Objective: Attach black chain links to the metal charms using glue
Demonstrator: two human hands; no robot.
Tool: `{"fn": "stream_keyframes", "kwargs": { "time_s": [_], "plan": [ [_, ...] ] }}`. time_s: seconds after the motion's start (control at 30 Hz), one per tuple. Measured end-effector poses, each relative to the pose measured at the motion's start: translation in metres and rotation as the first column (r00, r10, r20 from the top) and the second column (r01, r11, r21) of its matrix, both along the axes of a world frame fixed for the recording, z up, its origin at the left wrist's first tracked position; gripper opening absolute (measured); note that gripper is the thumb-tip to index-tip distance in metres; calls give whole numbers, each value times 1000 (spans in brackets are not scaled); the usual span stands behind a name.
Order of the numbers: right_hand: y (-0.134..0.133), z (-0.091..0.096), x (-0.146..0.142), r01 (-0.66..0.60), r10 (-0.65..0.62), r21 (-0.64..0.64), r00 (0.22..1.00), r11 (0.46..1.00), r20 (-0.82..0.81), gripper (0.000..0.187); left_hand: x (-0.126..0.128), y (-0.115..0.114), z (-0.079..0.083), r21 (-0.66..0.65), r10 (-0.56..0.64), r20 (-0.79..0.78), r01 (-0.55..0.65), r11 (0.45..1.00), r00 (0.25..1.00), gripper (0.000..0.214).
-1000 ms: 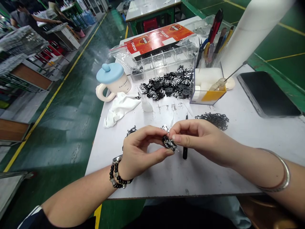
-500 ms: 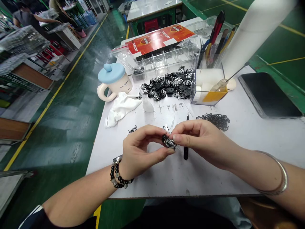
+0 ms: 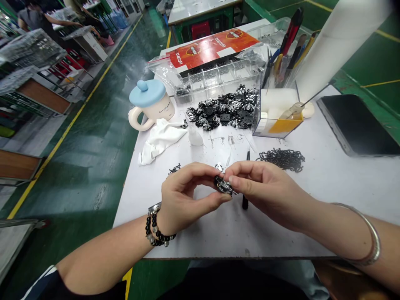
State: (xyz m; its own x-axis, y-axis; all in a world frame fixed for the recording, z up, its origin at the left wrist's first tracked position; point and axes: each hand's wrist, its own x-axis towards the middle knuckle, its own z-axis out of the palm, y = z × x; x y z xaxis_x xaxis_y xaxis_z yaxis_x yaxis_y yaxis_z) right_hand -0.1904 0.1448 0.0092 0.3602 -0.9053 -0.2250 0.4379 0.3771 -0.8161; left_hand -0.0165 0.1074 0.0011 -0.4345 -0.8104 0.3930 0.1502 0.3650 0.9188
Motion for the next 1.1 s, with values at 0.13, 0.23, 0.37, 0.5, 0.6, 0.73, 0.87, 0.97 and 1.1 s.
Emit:
{"fn": "stream_keyframes", "kwargs": {
  "time_s": [0.13, 0.23, 0.37, 0.5, 0.6, 0.73, 0.87, 0.97, 1.1],
  "plan": [
    [-1, -1, 1, 11, -11, -7, 1000, 1000, 4, 10, 0, 0, -1, 6, 8, 19, -8, 1000, 1000, 36],
    [-1, -1, 0, -2, 3, -23, 1000, 1000, 12, 6, 1, 1, -1, 16, -21, -8, 21, 1000, 1000, 39],
    [-1, -2, -3, 8, -9, -51, 1000, 999, -21, 4, 1, 2, -2, 14, -36, -16, 36, 999, 999, 40],
    [-1, -1, -3, 15, -20, -91, 999, 996, -47, 3, 1, 2, -2, 6, -24, -2, 24, 1000, 1000, 39],
    [-1, 0, -3, 21, -26, -117, 999, 993, -47, 4, 1, 2, -2, -12, -29, 0, 29, 1000, 1000, 40],
    [0, 1, -3, 26, -35, -151, 998, 988, -56, 4, 2, 2, -1, -47, -23, 12, 24, 999, 1000, 41],
    [2, 0, -2, 32, -48, -184, 995, 982, -85, 5, 3, 1, 0, -93, -35, 30, 38, 995, 999, 40],
    [2, 1, -2, 19, -46, -233, 993, 972, -112, 3, 3, 1, -1, -133, -55, 33, 59, 989, 998, 42],
    [2, 5, -5, -12, -76, -356, 970, 934, -232, 3, 5, 0, -2, -157, -70, 40, 76, 985, 997, 46]
  ]
}}
